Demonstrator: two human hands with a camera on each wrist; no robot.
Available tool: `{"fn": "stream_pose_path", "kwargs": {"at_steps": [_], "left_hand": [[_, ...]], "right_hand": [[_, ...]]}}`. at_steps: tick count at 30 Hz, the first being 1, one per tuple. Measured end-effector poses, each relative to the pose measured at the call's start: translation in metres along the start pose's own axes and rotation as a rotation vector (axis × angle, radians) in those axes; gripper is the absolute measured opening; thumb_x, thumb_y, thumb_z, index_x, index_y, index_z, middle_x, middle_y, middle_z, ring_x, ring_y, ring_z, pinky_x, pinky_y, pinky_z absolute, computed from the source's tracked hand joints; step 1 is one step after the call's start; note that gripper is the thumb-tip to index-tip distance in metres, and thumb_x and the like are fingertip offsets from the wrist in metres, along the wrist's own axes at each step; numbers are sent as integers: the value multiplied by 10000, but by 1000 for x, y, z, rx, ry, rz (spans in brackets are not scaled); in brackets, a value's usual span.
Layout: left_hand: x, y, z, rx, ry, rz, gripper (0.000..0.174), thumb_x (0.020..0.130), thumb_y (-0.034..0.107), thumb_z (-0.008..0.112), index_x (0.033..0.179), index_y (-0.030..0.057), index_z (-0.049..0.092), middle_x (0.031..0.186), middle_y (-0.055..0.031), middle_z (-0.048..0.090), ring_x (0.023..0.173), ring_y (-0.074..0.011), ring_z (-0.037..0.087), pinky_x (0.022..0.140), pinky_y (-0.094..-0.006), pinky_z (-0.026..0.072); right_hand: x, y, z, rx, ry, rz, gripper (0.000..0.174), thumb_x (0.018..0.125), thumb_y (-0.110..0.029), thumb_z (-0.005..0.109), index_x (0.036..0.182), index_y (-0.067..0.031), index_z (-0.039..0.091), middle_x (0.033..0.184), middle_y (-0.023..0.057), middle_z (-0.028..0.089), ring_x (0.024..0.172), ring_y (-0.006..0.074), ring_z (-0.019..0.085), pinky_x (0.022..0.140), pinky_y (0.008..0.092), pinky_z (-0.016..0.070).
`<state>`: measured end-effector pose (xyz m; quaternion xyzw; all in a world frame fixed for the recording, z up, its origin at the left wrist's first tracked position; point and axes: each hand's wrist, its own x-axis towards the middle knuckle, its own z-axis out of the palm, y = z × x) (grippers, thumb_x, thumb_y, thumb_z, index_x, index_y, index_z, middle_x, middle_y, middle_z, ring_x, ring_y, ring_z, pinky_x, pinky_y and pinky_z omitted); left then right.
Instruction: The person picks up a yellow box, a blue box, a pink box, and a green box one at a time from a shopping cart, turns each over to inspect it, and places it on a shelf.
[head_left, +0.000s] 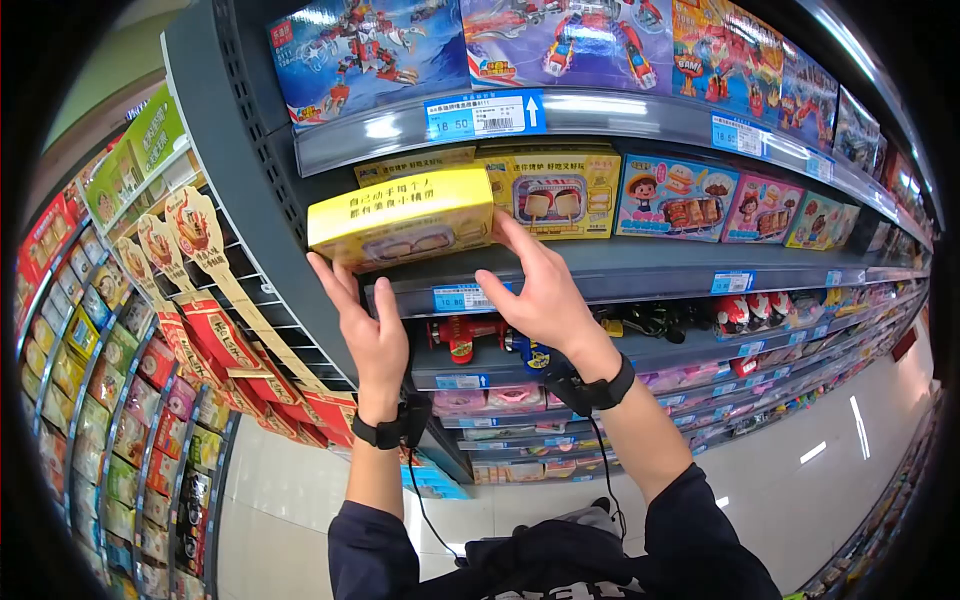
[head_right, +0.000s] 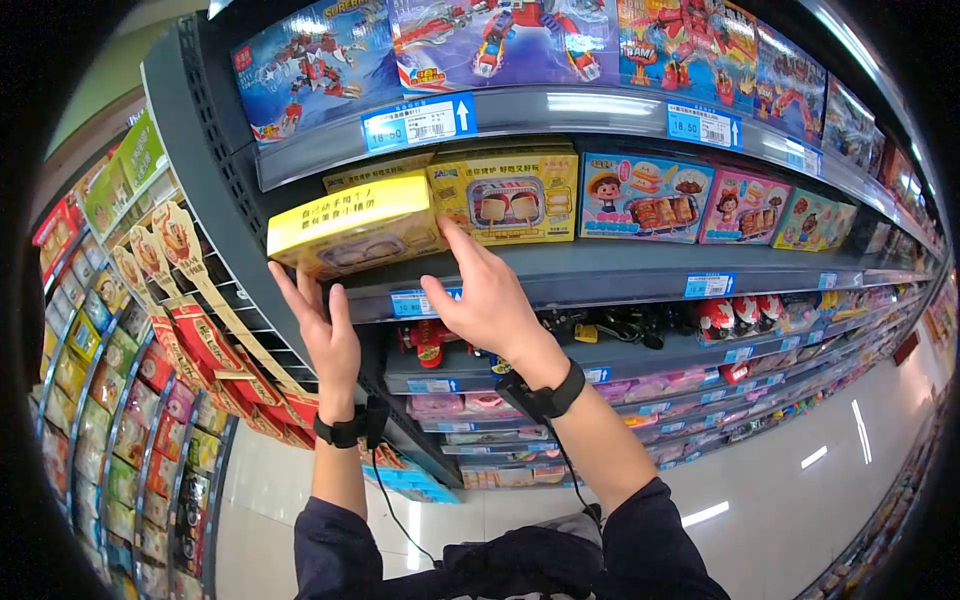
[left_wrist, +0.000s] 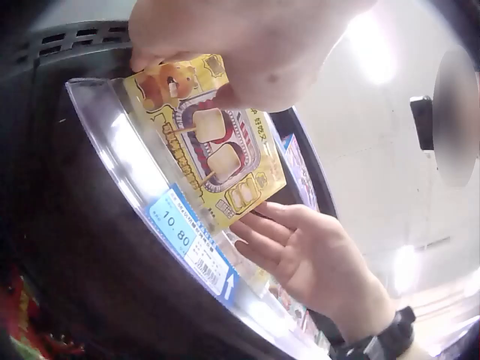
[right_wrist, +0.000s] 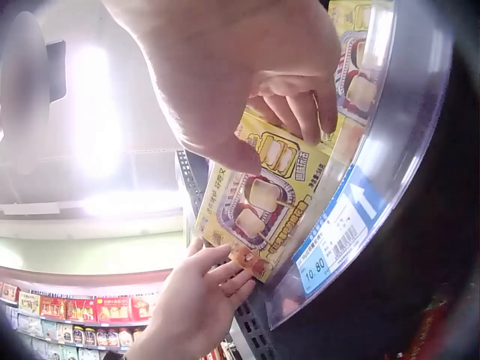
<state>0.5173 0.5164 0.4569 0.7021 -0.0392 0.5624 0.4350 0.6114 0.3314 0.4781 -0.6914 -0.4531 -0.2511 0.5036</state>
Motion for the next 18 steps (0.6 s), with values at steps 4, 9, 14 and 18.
{"fn": "stream_pose_path", "kwargs": {"at_steps": [4,9,14,18], "left_hand": [[0,-2,9,353,1,107,697,948,162,569,1506,-26,195,1503,-339,202,1379,-444,309,1131,-442,270],[6,3,17,362,-19,36,640,931,230,618,1448,-34,349,1466,-339,251,1345,-474,337,1105,-470,302],[0,4,22,700,-118,82,531,943,309,592,1390,48,474,1467,-360,276,1376,-485,288,1106,-527,275],[-4,7,28,868,-148,116,551,938,333,593,1419,105,452,1454,-361,313,1375,-493,291,1083,-563,286]], "right_hand": [[12,0,5,144,61,53,564,844,-195,653,1325,27,461,1216,264,601,1149,385,586,961,423,471],[11,3,8,66,3,76,529,841,-187,652,1297,30,496,1212,249,605,1139,386,586,951,417,475],[18,4,6,78,-9,84,477,843,-198,648,1243,41,547,1236,243,591,1154,391,567,964,409,464],[17,9,9,29,-48,60,475,843,-199,660,1233,51,557,1223,245,596,1156,378,572,972,397,460]]}}
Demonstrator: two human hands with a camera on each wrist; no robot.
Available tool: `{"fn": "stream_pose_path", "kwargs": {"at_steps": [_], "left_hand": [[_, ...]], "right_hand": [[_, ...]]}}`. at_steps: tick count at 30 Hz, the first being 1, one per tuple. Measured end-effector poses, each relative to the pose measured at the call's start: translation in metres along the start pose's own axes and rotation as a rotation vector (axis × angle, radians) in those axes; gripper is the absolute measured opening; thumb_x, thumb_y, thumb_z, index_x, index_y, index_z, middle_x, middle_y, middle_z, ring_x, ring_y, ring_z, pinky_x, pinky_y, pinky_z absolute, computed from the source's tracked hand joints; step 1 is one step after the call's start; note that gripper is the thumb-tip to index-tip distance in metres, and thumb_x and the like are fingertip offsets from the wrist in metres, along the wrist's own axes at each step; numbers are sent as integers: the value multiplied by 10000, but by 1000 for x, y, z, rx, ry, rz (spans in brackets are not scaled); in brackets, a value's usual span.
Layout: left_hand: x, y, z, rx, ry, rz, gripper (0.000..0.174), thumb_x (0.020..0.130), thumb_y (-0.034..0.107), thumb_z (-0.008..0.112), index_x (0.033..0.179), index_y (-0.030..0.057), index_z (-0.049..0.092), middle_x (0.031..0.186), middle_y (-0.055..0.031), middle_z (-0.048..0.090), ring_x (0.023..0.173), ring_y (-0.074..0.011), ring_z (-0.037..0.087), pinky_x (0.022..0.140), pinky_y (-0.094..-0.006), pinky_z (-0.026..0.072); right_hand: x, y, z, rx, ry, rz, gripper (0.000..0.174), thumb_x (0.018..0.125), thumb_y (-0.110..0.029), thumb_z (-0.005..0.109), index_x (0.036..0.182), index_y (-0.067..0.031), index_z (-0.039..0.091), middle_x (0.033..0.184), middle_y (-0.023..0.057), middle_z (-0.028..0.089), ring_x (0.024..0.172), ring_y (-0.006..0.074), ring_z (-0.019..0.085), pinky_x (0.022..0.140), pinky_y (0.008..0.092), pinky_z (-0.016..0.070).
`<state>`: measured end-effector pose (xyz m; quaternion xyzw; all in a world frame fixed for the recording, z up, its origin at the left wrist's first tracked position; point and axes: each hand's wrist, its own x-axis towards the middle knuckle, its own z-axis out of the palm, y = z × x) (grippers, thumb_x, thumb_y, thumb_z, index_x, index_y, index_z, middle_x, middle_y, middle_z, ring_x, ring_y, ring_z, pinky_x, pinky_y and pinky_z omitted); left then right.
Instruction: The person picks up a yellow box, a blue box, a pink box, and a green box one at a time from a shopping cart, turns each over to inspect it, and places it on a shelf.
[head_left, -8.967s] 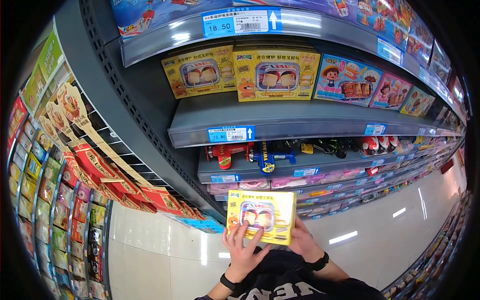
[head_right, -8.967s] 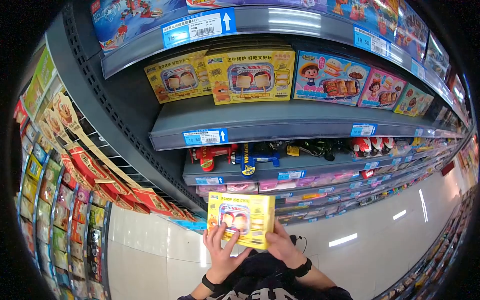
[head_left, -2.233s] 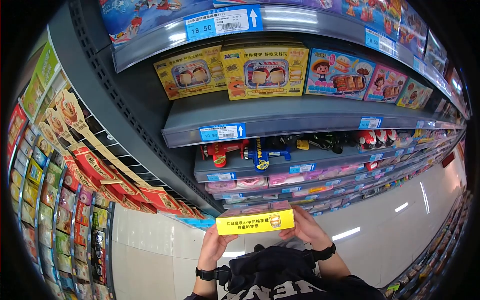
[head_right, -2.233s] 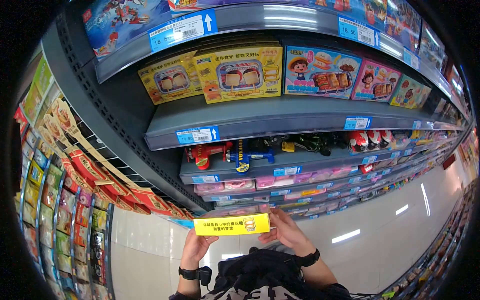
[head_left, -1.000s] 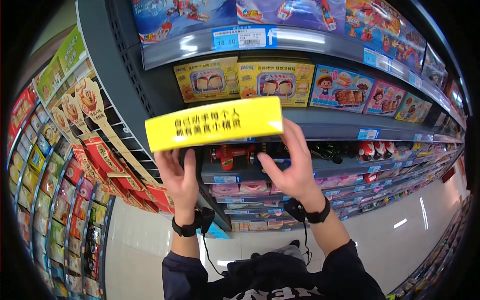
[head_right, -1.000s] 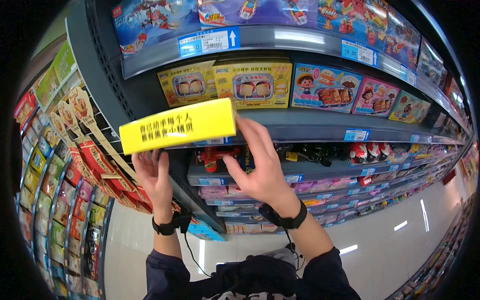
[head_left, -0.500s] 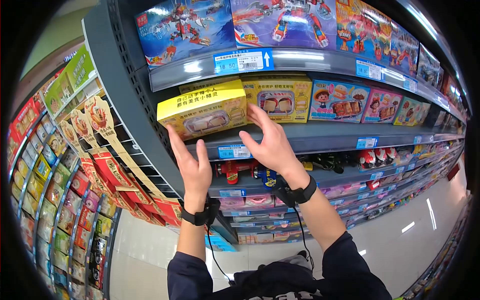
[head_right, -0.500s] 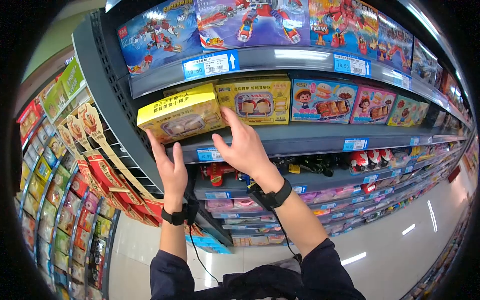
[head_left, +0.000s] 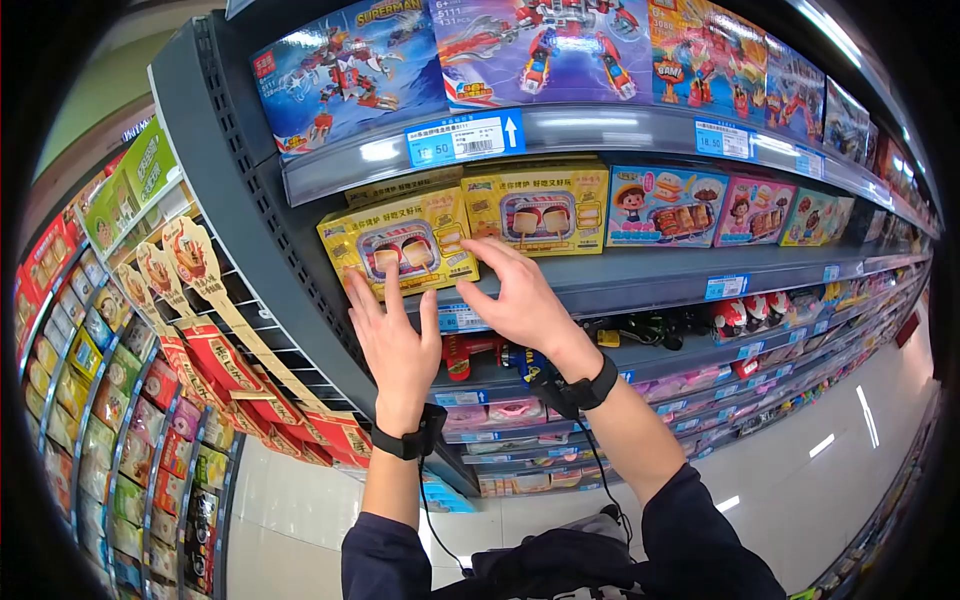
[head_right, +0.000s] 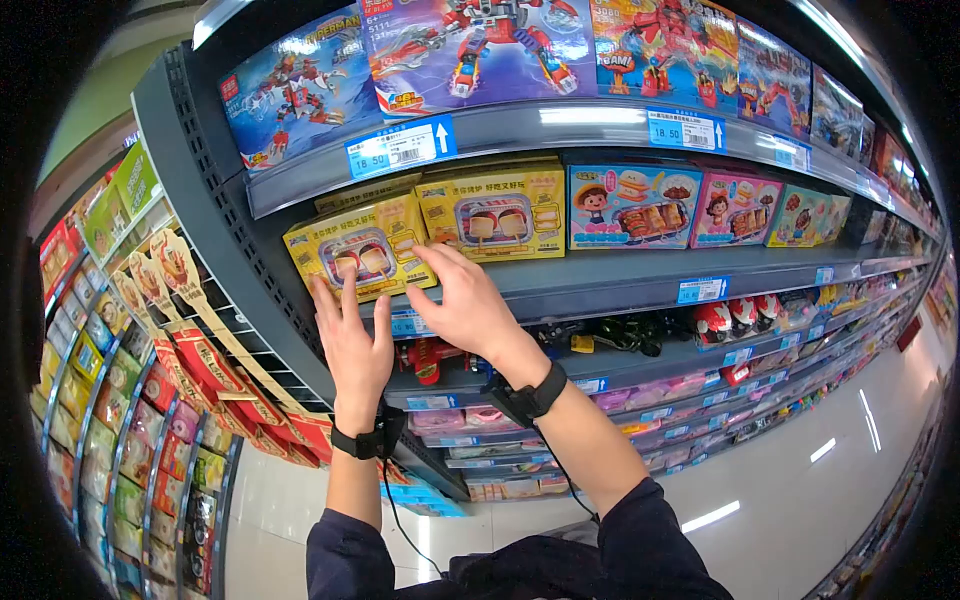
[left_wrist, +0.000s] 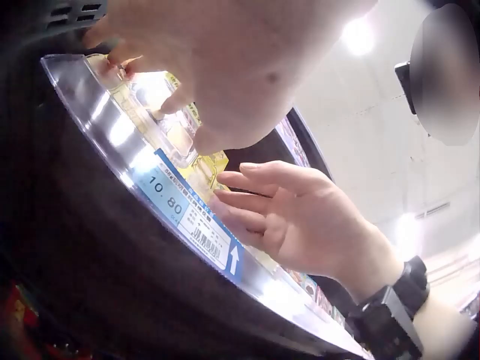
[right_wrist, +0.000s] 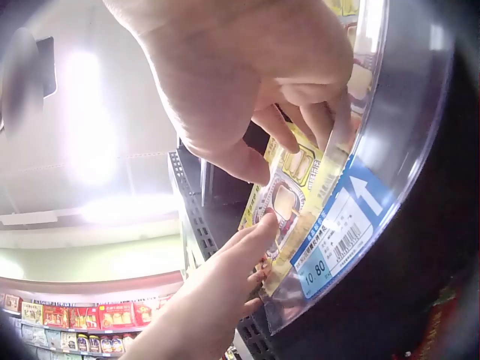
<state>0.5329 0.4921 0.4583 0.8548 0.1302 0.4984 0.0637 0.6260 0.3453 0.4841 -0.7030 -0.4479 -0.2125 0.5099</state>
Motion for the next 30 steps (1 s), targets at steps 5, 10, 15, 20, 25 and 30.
{"fn": "stream_pose_path", "kwargs": {"at_steps": [5,10,15,20,25,30], "left_hand": [[6,1,-2,69,-33,3,638,905,377,614,1452,131,396,1438,-352,338,1344,-478,347,1038,-544,360],[21,-3,-6,39,-26,-11,540,879,351,652,1328,103,482,1266,-287,493,1083,-443,563,886,-487,473],[34,-1,-13,-21,-110,-108,464,841,374,699,1161,89,520,1107,-215,536,979,-409,597,775,-474,507],[42,0,-7,132,-113,-65,530,795,430,747,1095,59,515,1070,-198,537,917,-395,619,732,-477,534],[48,-2,1,85,-175,-140,579,767,469,761,1092,54,520,1045,-189,531,888,-399,627,699,-464,544],[55,-8,13,48,-241,-139,552,795,470,725,1104,51,538,1016,-208,574,869,-412,645,703,-477,548]], "right_hand": [[-2,-4,-2,-60,-60,12,493,838,-205,679,1247,40,554,1201,241,601,1147,389,566,984,400,451],[-5,1,-9,-300,70,-70,503,809,-246,687,1203,36,552,1207,236,537,1050,420,570,896,458,466],[-6,8,-26,-620,216,62,631,780,-284,737,1268,29,487,1293,301,428,1055,427,541,897,469,446],[-8,15,-31,-708,241,137,749,792,-311,743,1347,58,401,1419,320,332,1137,433,522,954,460,436],[-10,14,-34,-637,175,257,782,791,-308,746,1363,67,368,1420,339,320,1153,453,518,954,463,441],[-13,14,-34,-682,200,179,783,793,-300,740,1370,69,361,1410,345,326,1116,457,539,946,462,450]]}}
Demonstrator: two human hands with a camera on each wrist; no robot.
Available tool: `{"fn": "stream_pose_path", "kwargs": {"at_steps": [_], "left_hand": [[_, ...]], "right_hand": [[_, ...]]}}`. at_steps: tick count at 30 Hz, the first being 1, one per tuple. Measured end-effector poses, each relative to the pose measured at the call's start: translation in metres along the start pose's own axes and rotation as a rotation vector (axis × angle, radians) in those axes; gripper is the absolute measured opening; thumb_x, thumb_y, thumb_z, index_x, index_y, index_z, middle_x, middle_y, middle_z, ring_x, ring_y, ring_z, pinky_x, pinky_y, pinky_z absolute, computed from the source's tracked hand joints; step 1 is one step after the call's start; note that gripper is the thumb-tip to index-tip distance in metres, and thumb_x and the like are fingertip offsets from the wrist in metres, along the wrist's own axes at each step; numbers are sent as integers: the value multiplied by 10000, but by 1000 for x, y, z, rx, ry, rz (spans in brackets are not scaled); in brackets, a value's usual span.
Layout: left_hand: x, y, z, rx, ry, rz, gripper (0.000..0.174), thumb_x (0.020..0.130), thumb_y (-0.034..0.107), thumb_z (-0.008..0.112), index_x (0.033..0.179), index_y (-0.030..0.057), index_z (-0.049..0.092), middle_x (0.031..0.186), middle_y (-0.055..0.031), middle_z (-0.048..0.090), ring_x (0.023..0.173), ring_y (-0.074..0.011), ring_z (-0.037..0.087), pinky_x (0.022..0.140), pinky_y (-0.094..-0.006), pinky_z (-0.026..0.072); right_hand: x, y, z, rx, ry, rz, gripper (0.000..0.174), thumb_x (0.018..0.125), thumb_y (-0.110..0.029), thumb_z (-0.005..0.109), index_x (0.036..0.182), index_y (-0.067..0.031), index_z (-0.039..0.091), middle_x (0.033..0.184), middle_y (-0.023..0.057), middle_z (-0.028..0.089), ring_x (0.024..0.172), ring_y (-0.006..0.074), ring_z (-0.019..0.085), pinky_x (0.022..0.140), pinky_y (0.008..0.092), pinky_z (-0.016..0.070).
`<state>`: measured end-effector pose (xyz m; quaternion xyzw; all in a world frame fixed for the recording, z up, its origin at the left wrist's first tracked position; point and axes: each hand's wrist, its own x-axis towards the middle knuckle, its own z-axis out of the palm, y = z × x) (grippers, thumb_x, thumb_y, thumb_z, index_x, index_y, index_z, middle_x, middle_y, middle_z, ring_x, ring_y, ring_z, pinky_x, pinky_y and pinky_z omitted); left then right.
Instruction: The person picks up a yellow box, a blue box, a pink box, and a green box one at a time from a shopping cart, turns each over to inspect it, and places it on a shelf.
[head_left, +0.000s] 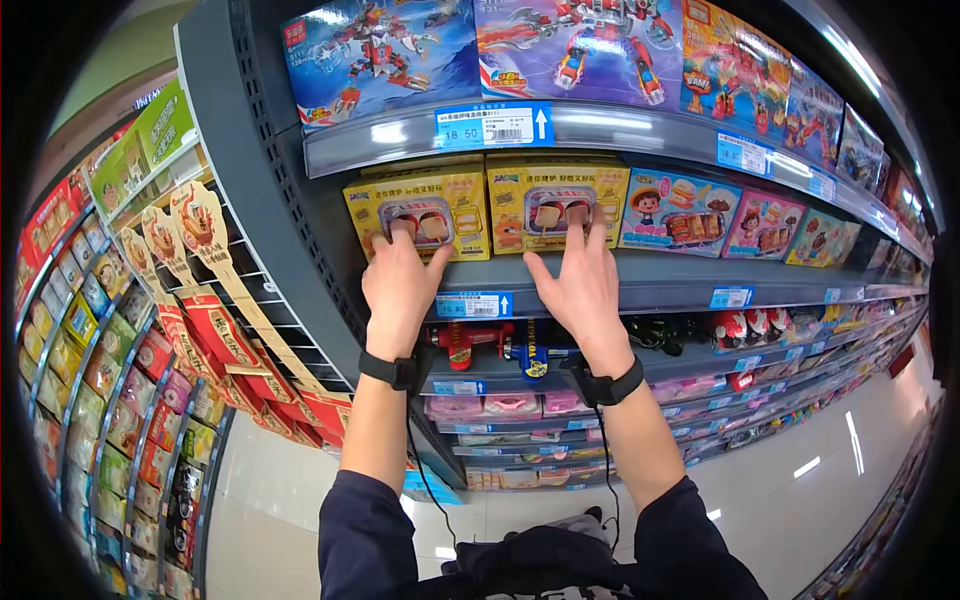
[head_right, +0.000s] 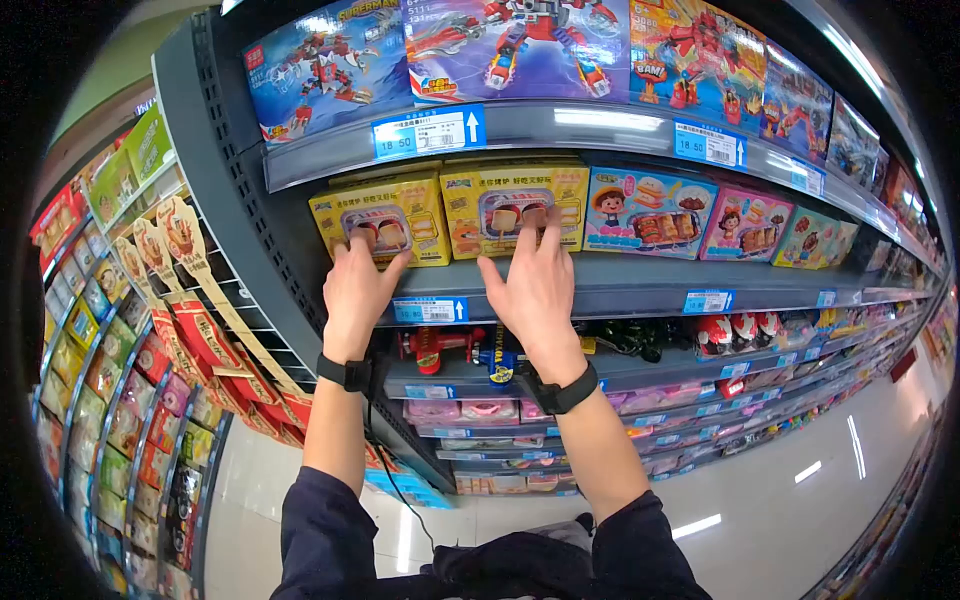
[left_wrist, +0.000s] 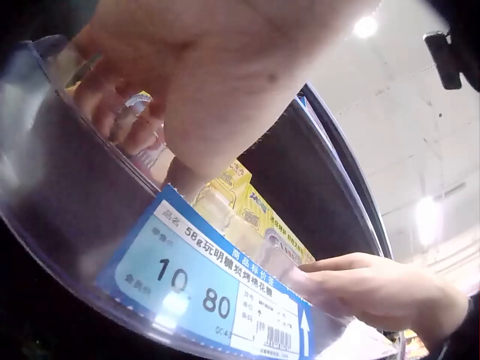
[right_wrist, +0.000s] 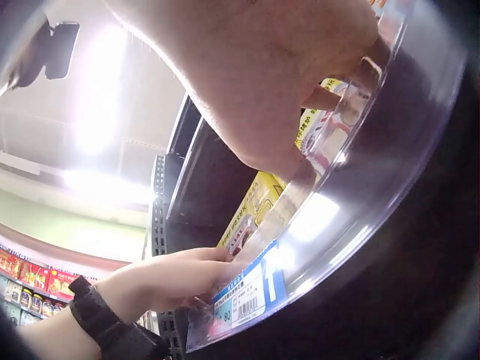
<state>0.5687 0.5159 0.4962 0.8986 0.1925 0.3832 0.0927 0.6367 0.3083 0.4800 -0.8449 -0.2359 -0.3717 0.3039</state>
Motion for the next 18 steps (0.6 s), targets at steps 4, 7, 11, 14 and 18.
{"fn": "stream_pose_path", "kwargs": {"at_steps": [4,7,11,14,18], "left_hand": [[5,-1,3,27,-1,31,525,820,479,684,1101,51,569,992,-213,616,863,-399,657,718,-473,549],[7,0,4,38,11,37,498,829,476,675,1075,51,594,973,-187,631,862,-383,660,720,-462,548],[4,1,8,-92,40,175,393,861,430,654,978,56,635,960,-136,656,859,-351,663,710,-448,542],[2,13,4,-156,26,179,290,888,353,636,932,66,657,954,-135,667,844,-351,658,698,-447,534],[5,18,16,-236,59,257,259,886,298,637,960,51,664,956,-173,666,848,-368,654,719,-457,531]], "right_hand": [[-2,0,1,-40,-7,-11,756,799,-299,728,1361,71,382,1407,341,337,1109,453,543,944,462,452],[-4,0,3,-34,-6,-15,711,804,-297,716,1344,60,422,1405,335,348,1104,446,546,950,461,448],[-5,1,4,-43,16,-50,649,812,-290,704,1328,26,471,1403,331,354,1113,440,539,949,464,436],[-5,2,5,-39,31,-66,621,820,-295,693,1324,6,488,1410,309,360,1135,429,527,956,465,420],[-7,3,5,-31,39,-72,597,830,-304,680,1317,-8,505,1418,274,370,1174,408,503,973,463,400]]}}
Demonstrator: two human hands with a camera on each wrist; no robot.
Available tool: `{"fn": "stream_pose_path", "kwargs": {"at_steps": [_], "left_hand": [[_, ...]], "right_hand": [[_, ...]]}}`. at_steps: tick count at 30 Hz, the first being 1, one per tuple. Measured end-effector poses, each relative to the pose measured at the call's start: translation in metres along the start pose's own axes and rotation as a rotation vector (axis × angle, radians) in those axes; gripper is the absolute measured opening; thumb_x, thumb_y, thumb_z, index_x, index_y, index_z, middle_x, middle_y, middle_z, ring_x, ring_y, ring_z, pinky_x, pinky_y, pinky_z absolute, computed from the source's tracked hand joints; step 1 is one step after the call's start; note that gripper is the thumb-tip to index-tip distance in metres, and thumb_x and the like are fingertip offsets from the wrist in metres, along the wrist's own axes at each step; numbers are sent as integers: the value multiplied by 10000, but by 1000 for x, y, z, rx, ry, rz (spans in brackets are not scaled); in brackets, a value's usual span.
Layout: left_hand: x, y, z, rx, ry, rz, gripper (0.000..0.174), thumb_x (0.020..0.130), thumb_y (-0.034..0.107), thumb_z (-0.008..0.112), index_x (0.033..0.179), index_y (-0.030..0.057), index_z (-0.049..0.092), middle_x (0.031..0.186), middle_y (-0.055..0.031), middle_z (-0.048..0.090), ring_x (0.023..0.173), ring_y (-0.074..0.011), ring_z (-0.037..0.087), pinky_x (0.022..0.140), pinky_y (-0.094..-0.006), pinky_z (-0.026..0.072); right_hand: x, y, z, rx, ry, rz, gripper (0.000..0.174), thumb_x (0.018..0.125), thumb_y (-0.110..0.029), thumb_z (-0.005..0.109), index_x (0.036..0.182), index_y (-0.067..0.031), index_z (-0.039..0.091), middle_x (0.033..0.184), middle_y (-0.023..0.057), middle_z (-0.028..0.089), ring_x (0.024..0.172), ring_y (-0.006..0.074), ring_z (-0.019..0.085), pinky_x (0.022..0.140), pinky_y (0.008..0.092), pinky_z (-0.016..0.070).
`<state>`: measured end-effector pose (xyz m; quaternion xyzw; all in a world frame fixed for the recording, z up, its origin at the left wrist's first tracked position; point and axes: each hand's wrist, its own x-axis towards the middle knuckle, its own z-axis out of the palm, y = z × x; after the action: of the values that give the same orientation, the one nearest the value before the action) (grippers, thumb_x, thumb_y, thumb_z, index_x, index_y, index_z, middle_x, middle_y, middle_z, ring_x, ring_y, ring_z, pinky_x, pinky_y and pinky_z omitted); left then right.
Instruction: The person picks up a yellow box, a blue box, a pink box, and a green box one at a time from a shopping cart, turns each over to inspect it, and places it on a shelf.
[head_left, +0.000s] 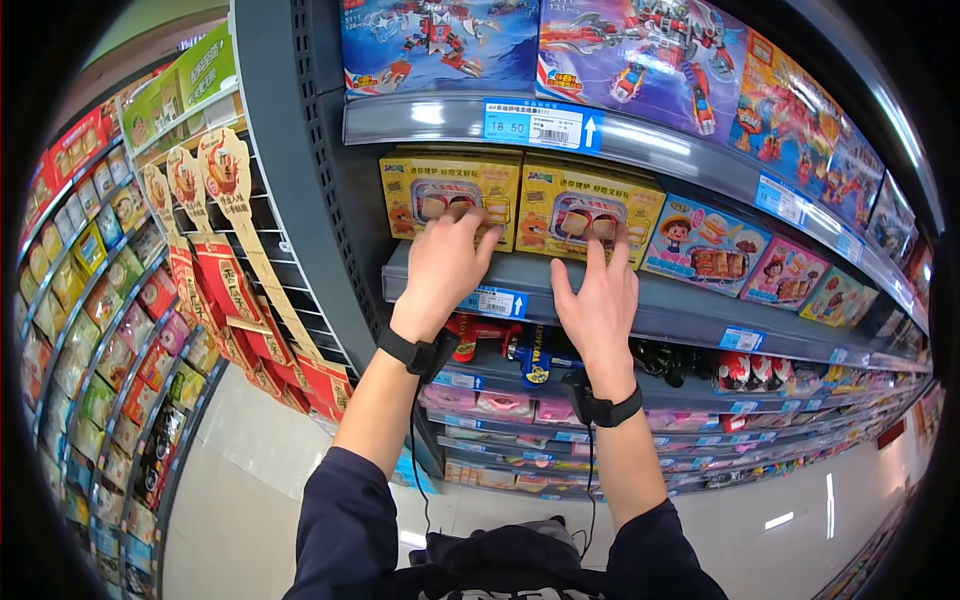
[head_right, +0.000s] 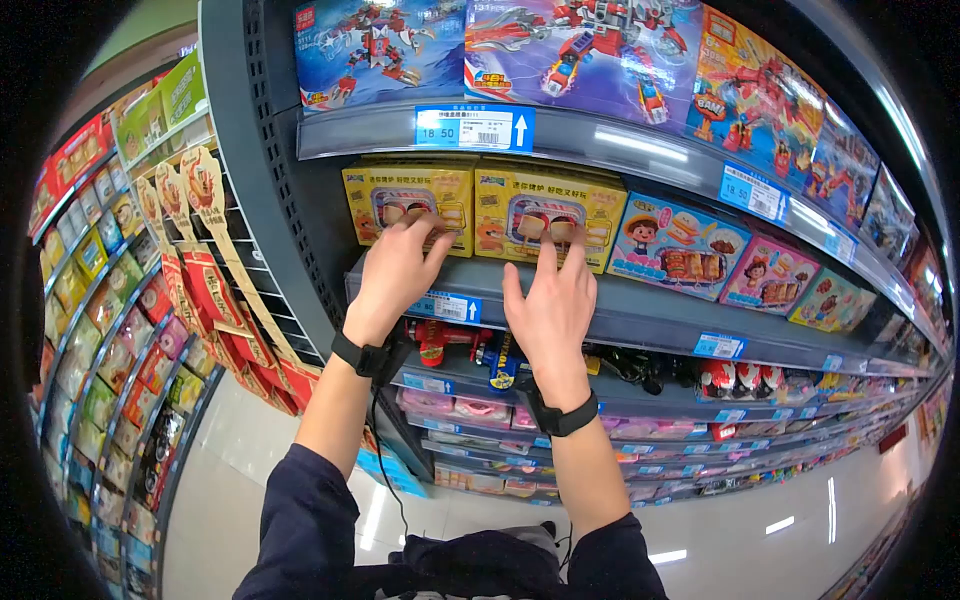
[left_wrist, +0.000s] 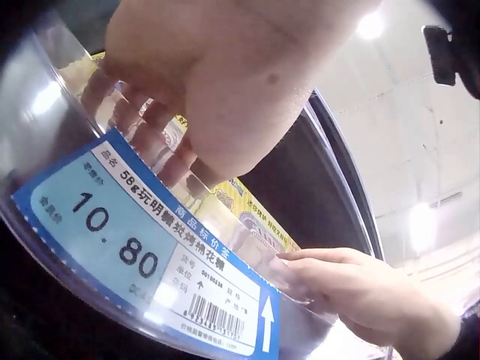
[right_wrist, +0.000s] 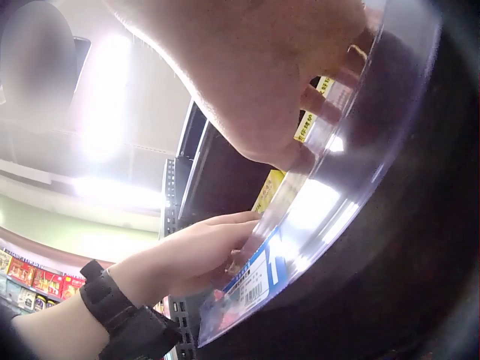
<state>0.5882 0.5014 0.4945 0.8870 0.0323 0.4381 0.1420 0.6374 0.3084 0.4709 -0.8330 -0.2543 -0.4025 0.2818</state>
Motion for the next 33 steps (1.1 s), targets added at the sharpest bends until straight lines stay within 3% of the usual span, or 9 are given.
{"fn": "stream_pose_path", "kwargs": {"at_steps": [3,5,7,13,19,21,24,27,33], "left_hand": [[0,3,7,17,-28,-15,270,879,289,641,1005,52,671,988,-186,662,872,-376,648,741,-462,531],[-2,9,8,101,91,24,246,883,258,637,949,22,662,992,-175,661,876,-388,639,756,-459,516],[-1,9,11,108,91,10,247,882,256,638,950,20,663,998,-179,659,872,-393,637,758,-462,513],[0,20,15,161,66,-87,249,884,255,633,968,23,670,982,-181,655,866,-396,634,759,-465,508],[-4,42,16,260,47,-155,220,893,222,617,998,39,675,972,-172,650,916,-377,619,796,-456,495],[-14,51,10,327,58,-168,209,889,206,621,1009,44,674,982,-170,646,943,-374,610,818,-452,488],[-46,75,-6,242,150,-79,209,836,138,679,1021,43,658,1070,-177,604,1034,-378,566,884,-439,458],[-102,93,-18,207,207,-170,224,831,111,678,1047,56,652,1148,-165,572,1086,-362,547,937,-428,441],[-293,126,-33,200,274,-763,230,884,189,641,1086,78,632,1173,-164,570,1131,-360,527,983,-427,418]], "right_hand": [[1,2,-1,15,-9,2,590,833,-304,679,1314,-7,510,1426,275,364,1205,407,486,977,459,397],[3,3,-4,38,-26,4,596,832,-303,680,1319,-8,505,1427,279,363,1215,409,480,976,457,398],[3,4,-6,64,-49,5,601,832,-302,682,1324,-8,501,1429,284,361,1226,411,474,976,455,398],[5,12,-19,232,-116,39,675,824,-279,699,1364,27,434,1443,350,309,1268,452,427,1000,479,391],[7,30,-26,434,-183,-89,717,823,-276,705,1378,59,399,1474,370,246,1355,489,320,1076,499,334],[3,36,-27,488,-140,-205,670,819,-244,707,1362,45,443,1493,345,248,1369,493,302,1099,521,303],[-5,35,-29,654,-151,-319,588,805,-174,706,1322,28,513,1494,307,294,1375,479,309,1109,540,282],[-29,19,-24,965,-243,-406,523,792,-116,698,1281,16,566,1479,275,350,1377,458,323,1115,535,279],[-110,-47,-12,1267,-719,-544,455,818,-93,701,1240,29,581,1461,252,389,1370,421,356,1086,467,342]]}}
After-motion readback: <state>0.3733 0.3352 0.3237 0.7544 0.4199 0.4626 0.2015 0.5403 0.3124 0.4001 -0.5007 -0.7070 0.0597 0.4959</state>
